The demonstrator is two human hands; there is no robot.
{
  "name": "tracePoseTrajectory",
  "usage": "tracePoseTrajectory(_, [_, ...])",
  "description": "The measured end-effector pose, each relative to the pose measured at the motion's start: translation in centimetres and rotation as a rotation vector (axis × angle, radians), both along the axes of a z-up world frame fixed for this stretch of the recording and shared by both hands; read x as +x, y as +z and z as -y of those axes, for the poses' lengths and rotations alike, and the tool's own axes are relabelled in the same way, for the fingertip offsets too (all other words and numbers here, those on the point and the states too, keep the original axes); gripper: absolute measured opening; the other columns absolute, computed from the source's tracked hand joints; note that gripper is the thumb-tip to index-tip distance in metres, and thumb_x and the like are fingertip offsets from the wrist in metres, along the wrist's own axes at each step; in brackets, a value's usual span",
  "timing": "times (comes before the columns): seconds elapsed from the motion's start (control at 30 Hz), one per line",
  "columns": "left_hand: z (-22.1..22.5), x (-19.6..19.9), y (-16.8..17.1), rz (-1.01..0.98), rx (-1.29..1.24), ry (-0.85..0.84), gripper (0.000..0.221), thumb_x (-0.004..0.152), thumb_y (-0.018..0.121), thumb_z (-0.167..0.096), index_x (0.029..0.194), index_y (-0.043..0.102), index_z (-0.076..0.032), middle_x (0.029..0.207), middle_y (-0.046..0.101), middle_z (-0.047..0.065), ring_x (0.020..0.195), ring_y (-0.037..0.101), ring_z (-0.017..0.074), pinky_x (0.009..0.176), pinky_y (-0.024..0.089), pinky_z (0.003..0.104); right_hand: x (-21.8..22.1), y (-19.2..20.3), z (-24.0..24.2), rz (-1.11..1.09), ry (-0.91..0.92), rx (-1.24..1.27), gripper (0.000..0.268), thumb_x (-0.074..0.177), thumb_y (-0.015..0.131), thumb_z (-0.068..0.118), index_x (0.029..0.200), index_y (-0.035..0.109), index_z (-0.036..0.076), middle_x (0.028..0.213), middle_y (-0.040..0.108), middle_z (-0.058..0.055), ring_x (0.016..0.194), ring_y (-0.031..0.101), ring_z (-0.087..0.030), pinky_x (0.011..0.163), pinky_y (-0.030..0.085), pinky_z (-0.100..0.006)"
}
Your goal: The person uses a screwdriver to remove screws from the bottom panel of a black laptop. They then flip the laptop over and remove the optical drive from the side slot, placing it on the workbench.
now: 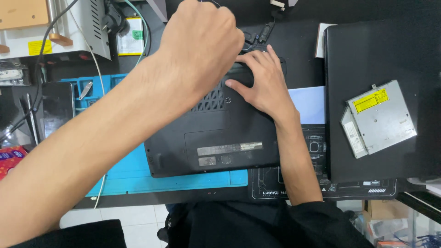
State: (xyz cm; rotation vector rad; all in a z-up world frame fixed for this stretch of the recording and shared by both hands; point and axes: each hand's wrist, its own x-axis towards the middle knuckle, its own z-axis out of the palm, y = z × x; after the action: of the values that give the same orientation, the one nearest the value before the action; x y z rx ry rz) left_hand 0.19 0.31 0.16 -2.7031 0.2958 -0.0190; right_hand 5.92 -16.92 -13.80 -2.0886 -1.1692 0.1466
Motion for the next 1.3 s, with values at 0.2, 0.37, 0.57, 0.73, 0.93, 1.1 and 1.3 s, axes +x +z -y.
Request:
tracePoseTrajectory(0.2, [-1.7,-0.1,-1.6,0.161,-0.125,-0.176,0.006,0.077,0.079,-0.018,0.072,0.076,-0.015,0.084,0.069,0.001,0.083,0.072,0.0190,0.066,0.052,0.033,0.0,0.1,0.1,0.007,0.005,0.006,0.049,0.086,0.087,0.031,0.124,0.068,0.006,0.115,0.068,-0.012,0.119,0.062,-0.032,0.124,0.025,-0.057])
tracePoseTrajectory(0.37, [-2.5,-3.3,2.0,0.214,-0.080,-0.204,0.008,0.077,0.077,-0.019,0.070,0.075,-0.015,0.091,0.069,-0.003,0.095,0.071,0.0178,0.071,0.053,0.033,0.2,0.5,0.4,-0.009,-0.011,-0.008,0.051,0.085,0.088,0.032,0.123,0.069,0.005,0.116,0.067,-0.013,0.120,0.061,-0.034,0.123,0.024,-0.055])
tracePoseTrajectory(0.57, [-4.7,-12.0,-2.6,0.274,-0.643,0.387,0.031,0.116,0.061,-0.026,0.097,0.058,-0.002,0.090,0.063,0.013,0.087,0.061,0.0380,0.072,0.044,0.048,1.5,0.6,2.0,-0.012,-0.150,0.036,0.039,0.090,0.083,0.027,0.119,0.071,0.004,0.115,0.067,-0.013,0.113,0.061,-0.033,0.101,0.048,-0.045])
tracePoseTrajectory(0.73, [-3.5,-18.5,-10.6,0.557,-0.811,0.708,0.030,0.120,0.046,-0.018,0.104,0.059,0.004,0.097,0.063,0.023,0.088,0.059,0.0451,0.075,0.045,0.051,2.4,-0.1,3.1,-0.029,-0.345,0.011,0.025,0.099,0.079,0.027,0.104,0.073,0.003,0.104,0.068,-0.012,0.100,0.068,-0.032,0.088,0.054,-0.043])
tracePoseTrajectory(0.93, [-2.1,-19.7,-12.3,0.557,-1.113,0.911,0.037,0.115,0.041,-0.023,0.120,0.065,0.005,0.081,0.062,0.014,0.073,0.061,0.0281,0.068,0.047,0.041,2.6,-0.1,3.3,-0.131,-0.368,-0.082,0.034,0.095,0.082,0.032,0.102,0.072,0.001,0.100,0.069,-0.015,0.094,0.068,-0.032,0.085,0.052,-0.042])
tracePoseTrajectory(1.1, [-2.3,-19.7,-12.9,0.596,-1.298,1.035,0.042,0.116,0.038,-0.028,0.113,0.066,0.003,0.081,0.055,0.006,0.070,0.047,0.0149,0.063,0.040,0.032,3.1,-0.7,3.5,-0.193,-0.342,0.011,0.034,0.095,0.083,0.030,0.106,0.070,0.001,0.105,0.070,-0.015,0.097,0.067,-0.030,0.086,0.051,-0.039])
tracePoseTrajectory(1.3, [-3.3,-18.7,-14.1,0.661,-1.375,0.962,0.042,0.117,0.038,-0.028,0.110,0.066,0.003,0.083,0.055,0.004,0.077,0.047,0.0107,0.069,0.041,0.028,3.7,-1.4,4.1,-0.170,-0.377,0.033,0.033,0.096,0.084,0.027,0.109,0.069,0.001,0.103,0.071,-0.014,0.094,0.067,-0.028,0.084,0.051,-0.038])
